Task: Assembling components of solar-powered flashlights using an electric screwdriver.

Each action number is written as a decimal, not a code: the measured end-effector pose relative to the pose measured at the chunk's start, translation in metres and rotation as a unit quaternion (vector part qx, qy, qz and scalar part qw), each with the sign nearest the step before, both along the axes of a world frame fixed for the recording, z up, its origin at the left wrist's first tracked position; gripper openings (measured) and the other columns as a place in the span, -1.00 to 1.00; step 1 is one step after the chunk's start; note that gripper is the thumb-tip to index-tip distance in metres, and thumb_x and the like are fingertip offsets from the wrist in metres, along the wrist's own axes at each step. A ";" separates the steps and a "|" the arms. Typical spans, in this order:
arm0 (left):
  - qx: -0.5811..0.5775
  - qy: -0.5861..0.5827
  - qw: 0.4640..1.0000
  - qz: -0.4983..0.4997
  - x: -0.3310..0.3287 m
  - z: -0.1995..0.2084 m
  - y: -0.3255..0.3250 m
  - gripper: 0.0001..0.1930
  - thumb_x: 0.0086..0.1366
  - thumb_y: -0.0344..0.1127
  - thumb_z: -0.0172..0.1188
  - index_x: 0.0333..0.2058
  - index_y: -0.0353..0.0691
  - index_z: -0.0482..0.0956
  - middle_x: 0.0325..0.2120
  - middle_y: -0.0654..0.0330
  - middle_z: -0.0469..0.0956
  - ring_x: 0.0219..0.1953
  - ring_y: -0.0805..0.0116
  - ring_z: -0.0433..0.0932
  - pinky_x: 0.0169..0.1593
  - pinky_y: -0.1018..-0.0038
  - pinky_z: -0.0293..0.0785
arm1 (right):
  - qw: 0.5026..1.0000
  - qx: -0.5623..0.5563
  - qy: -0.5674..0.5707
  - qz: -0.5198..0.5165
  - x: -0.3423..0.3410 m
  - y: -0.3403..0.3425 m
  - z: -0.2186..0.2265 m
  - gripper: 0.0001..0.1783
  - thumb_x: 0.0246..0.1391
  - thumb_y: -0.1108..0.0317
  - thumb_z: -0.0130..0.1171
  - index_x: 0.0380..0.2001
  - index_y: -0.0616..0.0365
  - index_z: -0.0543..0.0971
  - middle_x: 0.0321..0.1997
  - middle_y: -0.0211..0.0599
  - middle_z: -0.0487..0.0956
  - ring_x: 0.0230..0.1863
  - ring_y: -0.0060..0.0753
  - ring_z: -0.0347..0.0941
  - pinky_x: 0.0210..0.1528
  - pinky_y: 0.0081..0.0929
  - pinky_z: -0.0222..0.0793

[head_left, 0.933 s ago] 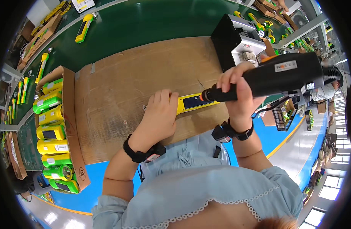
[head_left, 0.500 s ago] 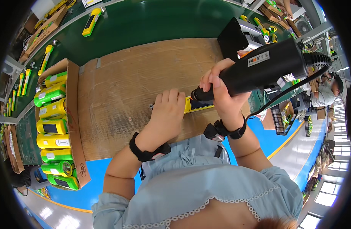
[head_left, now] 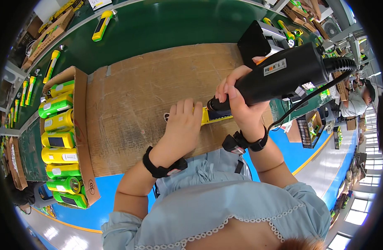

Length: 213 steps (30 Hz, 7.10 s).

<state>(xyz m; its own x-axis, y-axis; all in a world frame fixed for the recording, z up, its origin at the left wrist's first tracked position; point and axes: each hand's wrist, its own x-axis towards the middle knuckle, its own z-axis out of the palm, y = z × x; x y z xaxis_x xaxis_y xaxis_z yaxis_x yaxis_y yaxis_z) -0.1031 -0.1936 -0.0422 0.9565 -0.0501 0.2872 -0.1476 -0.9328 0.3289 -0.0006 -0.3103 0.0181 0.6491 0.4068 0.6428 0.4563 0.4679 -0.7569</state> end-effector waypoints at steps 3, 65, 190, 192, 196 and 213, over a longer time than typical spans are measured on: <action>-0.009 -0.022 1.000 -0.003 0.001 -0.002 0.001 -0.48 -0.20 -0.48 0.15 -0.13 -0.40 0.36 -0.26 -0.03 0.35 -0.17 0.04 0.35 -0.12 0.29 0.27 | 0.998 -0.053 -0.026 0.018 0.003 -0.001 -0.002 -0.30 0.01 0.67 -0.01 0.15 0.09 -0.06 -0.45 -0.22 0.36 -0.55 -0.40 0.38 -0.42 -0.37 0.42; 0.085 0.094 0.991 0.040 -0.007 0.017 -0.031 -0.42 0.02 -0.49 0.22 0.05 -0.42 0.25 -0.04 -0.16 0.25 0.03 -0.16 0.23 0.11 0.08 0.15 | 0.953 -0.032 0.058 -0.296 0.007 -0.154 -0.021 -0.27 -0.09 0.54 0.17 0.12 0.23 0.03 -0.50 -0.27 0.43 -0.51 -0.48 0.40 -0.40 -0.53 0.37; -0.022 0.188 0.979 0.075 -0.004 0.027 0.009 -0.36 0.19 -0.21 0.16 0.23 -0.01 0.11 -0.55 -0.08 0.49 -0.46 -0.06 0.53 -0.39 0.17 0.43 | 0.953 -0.003 -0.007 -0.304 0.146 -0.135 0.036 -0.61 -0.06 0.57 0.13 -0.16 0.23 0.25 -0.55 -0.29 0.43 -0.60 -0.45 0.41 -0.52 -0.49 0.36; -0.102 0.244 0.964 0.026 0.000 0.037 -0.002 -0.35 0.19 -0.21 0.16 0.23 -0.01 0.11 -0.57 -0.08 0.50 -0.45 -0.05 0.54 -0.38 0.18 0.43 | 0.967 -0.004 0.032 -0.251 0.142 -0.140 0.033 -0.60 -0.10 0.57 0.16 -0.18 0.22 0.25 -0.56 -0.31 0.44 -0.62 -0.48 0.40 -0.54 -0.50 0.36; -0.126 0.265 0.954 -0.055 0.003 0.043 -0.020 -0.38 0.07 -0.26 0.27 0.13 -0.02 0.28 -0.59 -0.04 0.52 -0.46 -0.02 0.56 -0.37 0.20 0.44 | 0.981 0.052 0.060 -0.176 0.105 -0.137 0.020 -0.42 -0.12 0.61 0.12 0.03 0.27 0.21 -0.56 -0.26 0.45 -0.61 -0.46 0.42 -0.52 -0.49 0.37; -0.045 0.034 0.994 -0.090 0.058 0.015 -0.010 -0.49 -0.15 -0.19 0.43 -0.19 -0.17 0.48 -0.26 0.11 0.44 -0.16 0.10 0.42 -0.09 0.25 0.32 | 0.945 0.014 -0.003 -0.326 0.147 -0.126 0.037 -0.60 -0.06 0.59 0.14 -0.18 0.20 0.20 -0.50 -0.23 0.45 -0.58 -0.42 0.43 -0.50 -0.44 0.40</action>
